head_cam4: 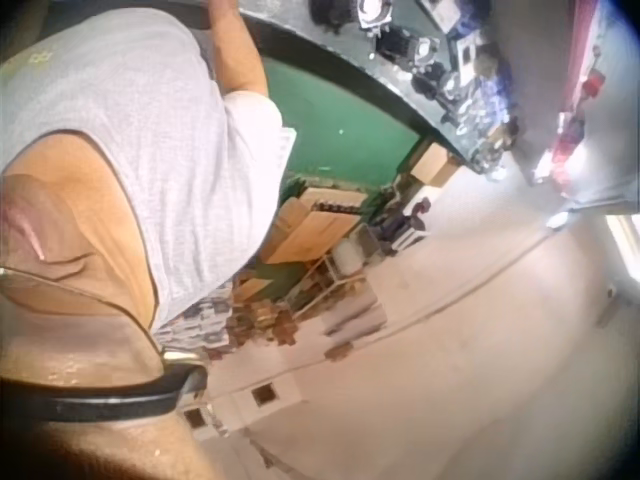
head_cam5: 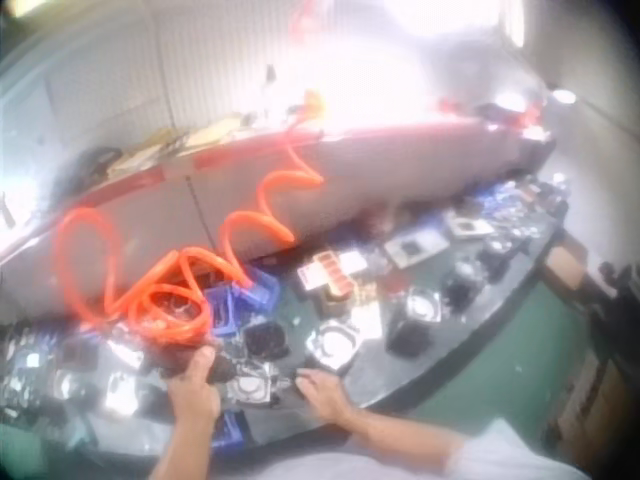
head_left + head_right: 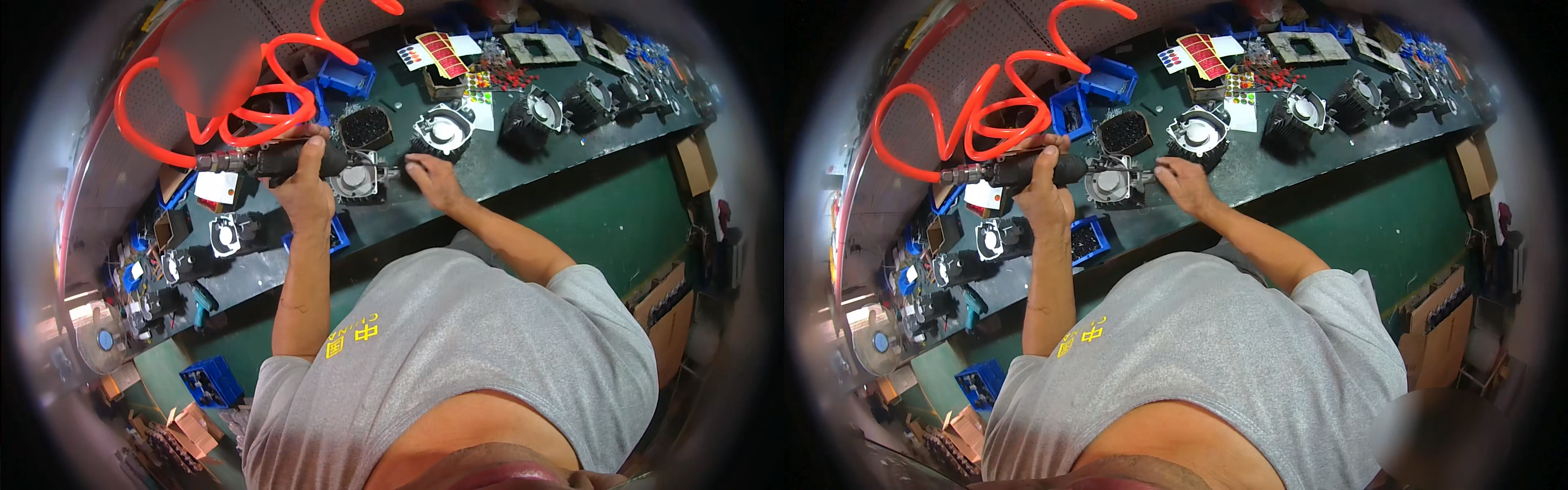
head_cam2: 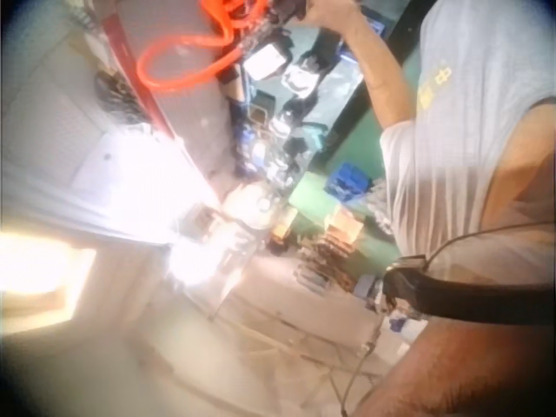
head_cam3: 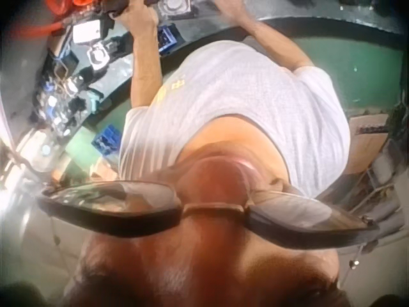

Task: The person assembles metal components on a workbench using a pneumatic screwdriver and a cordless drill. They insert screws into a circular metal housing, tighten them with the tools, and handle multiple similar housings and small parts on the table.

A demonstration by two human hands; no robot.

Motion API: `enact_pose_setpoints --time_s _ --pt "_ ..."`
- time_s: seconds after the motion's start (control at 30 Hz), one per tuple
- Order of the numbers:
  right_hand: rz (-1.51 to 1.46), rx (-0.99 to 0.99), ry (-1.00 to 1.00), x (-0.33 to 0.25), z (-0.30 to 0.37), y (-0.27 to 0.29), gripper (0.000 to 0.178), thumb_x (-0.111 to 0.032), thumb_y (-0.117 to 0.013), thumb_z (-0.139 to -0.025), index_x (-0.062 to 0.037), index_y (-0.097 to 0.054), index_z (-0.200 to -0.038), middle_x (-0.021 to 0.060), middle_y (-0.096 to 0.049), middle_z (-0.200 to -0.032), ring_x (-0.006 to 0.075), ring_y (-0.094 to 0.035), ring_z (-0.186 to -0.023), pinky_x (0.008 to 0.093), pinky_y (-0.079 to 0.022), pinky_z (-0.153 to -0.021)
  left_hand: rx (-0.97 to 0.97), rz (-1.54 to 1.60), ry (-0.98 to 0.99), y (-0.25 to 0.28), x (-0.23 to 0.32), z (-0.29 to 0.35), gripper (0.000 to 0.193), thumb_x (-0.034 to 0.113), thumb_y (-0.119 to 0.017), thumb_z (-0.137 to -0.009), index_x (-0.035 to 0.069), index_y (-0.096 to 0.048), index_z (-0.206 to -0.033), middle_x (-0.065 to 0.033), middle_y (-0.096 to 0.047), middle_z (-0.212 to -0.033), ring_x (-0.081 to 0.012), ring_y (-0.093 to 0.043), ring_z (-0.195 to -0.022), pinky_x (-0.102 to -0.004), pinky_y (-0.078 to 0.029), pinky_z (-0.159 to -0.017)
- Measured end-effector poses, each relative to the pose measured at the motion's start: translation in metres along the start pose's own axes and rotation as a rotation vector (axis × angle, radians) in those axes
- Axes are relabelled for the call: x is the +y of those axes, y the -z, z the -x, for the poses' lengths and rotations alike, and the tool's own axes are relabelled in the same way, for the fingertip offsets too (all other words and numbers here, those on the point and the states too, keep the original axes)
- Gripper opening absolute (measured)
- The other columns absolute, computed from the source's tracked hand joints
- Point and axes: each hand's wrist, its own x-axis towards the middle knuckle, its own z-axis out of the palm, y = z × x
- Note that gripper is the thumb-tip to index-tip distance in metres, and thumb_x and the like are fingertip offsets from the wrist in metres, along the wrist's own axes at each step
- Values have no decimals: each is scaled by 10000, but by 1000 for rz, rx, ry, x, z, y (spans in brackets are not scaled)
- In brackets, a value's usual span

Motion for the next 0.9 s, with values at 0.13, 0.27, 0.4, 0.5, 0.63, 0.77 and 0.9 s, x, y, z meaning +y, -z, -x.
enact_pose_setpoints --time_s 0.13,0.27,0.4,0.5,0.63,0.77,0.9 --pt "-6 123 56 3 -16 68 211 -158 -619 -1005 18 -726 -1051 104 -714 -850 163 -654 -717 290 -507 -665 19 11 41 -21 -28 1 293 -86 -651 -879 37 -604 -1141 -101 -656 -1054 -211 -659 -992 -477 -574 -962" --pt "106 298 231 18 -68 133 214 -128 -626 -962 -9 -710 -1119 157 -719 -1061 272 -665 -971 369 -518 -858 195 -25 -18 -74 -67 8 236 -91 -678 -848 -4 -631 -1061 -105 -695 -970 -202 -683 -887 -375 -578 -899" --pt "171 119 234 58 -106 166 358 -215 -650 -945 -18 -665 -1243 198 -666 -1263 374 -587 -1202 429 -431 -1066 320 -209 -46 -105 -108 16 237 -50 -751 -828 18 -686 -1046 -55 -710 -1008 -152 -679 -868 -319 -564 -851" --pt "169 -56 159 79 -121 164 468 -277 -643 -949 -7 -614 -1330 234 -600 -1383 395 -538 -1295 436 -391 -1126 323 -368 -62 -111 -126 24 261 -74 -732 -844 17 -681 -1083 -60 -718 -1018 -161 -689 -901 -324 -571 -856" --pt "153 -192 168 101 -131 150 505 -318 -599 -974 -6 -571 -1369 243 -565 -1414 409 -518 -1313 451 -382 -1135 334 -534 -53 -119 -135 30 244 9 -766 -853 28 -690 -1085 -30 -708 -1067 -135 -653 -955 -334 -517 -904" --pt "99 -236 108 109 -131 145 468 -287 -581 -981 -3 -576 -1353 238 -586 -1347 415 -532 -1275 448 -400 -1110 359 -590 -51 -122 -138 31 250 59 -788 -855 22 -698 -1085 -29 -704 -1095 -135 -646 -973 -343 -500 -916" --pt "138 -239 109 111 -132 147 436 -268 -583 -971 -23 -592 -1332 229 -607 -1264 414 -550 -1190 461 -422 -1062 360 -570 -63 -126 -138 27 239 17 -767 -849 -4 -696 -1076 -60 -714 -1085 -151 -671 -946 -323 -530 -866"
